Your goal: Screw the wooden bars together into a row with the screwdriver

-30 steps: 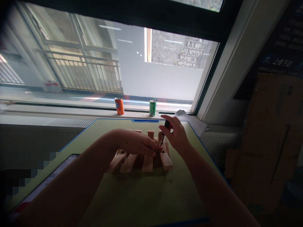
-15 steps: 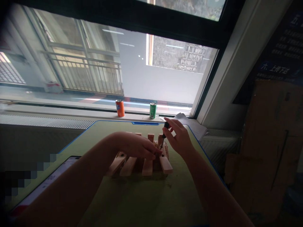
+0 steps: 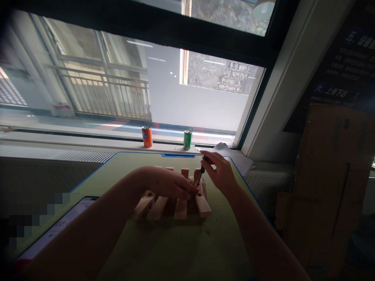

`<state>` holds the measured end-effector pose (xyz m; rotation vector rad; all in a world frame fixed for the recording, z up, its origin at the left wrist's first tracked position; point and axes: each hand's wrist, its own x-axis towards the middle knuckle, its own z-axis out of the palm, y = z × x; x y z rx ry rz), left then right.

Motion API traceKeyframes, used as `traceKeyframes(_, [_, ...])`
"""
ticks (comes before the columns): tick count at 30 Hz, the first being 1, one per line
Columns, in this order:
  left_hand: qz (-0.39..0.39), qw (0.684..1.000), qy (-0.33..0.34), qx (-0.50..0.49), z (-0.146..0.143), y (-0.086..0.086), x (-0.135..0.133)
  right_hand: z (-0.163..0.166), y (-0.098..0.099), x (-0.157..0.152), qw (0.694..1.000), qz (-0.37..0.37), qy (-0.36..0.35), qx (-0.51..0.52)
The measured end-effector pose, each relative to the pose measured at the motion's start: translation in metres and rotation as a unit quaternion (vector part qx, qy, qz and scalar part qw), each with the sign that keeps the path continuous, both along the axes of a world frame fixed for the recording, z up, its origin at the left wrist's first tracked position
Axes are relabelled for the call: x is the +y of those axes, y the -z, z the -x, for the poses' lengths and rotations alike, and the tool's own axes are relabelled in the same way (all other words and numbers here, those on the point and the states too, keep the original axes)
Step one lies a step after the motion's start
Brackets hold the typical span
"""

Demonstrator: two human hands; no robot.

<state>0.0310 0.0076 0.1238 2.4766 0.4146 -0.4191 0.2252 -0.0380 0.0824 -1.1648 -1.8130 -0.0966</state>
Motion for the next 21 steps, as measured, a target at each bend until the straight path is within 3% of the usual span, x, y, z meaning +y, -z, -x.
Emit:
traceKeyframes(3, [-0.001,1.000,0.003,0.002,0.000,-0.002,-0.001,-0.001,0.001,0.000,0.998,-0.021,0.046,-0.023])
traceKeyframes(9, [0.015,1.000,-0.012,-0.001,-0.001,-0.004,-0.003,0.001,0.008,0.004,0.998,0.032,-0.045,0.036])
traceKeyframes(14, [0.021,0.999,-0.027,0.021,-0.001,-0.007,-0.005,0.005,0.008,0.003,0.998,-0.019,0.054,0.030])
traceKeyframes(19, [0.019,1.000,-0.017,0.014,-0.001,-0.007,-0.005,0.009,0.006,-0.001,1.000,-0.006,0.000,0.025])
traceKeyframes(21, [0.017,1.000,-0.010,0.007,-0.001,-0.006,-0.004,0.009,0.005,-0.001,0.999,0.003,0.025,0.041])
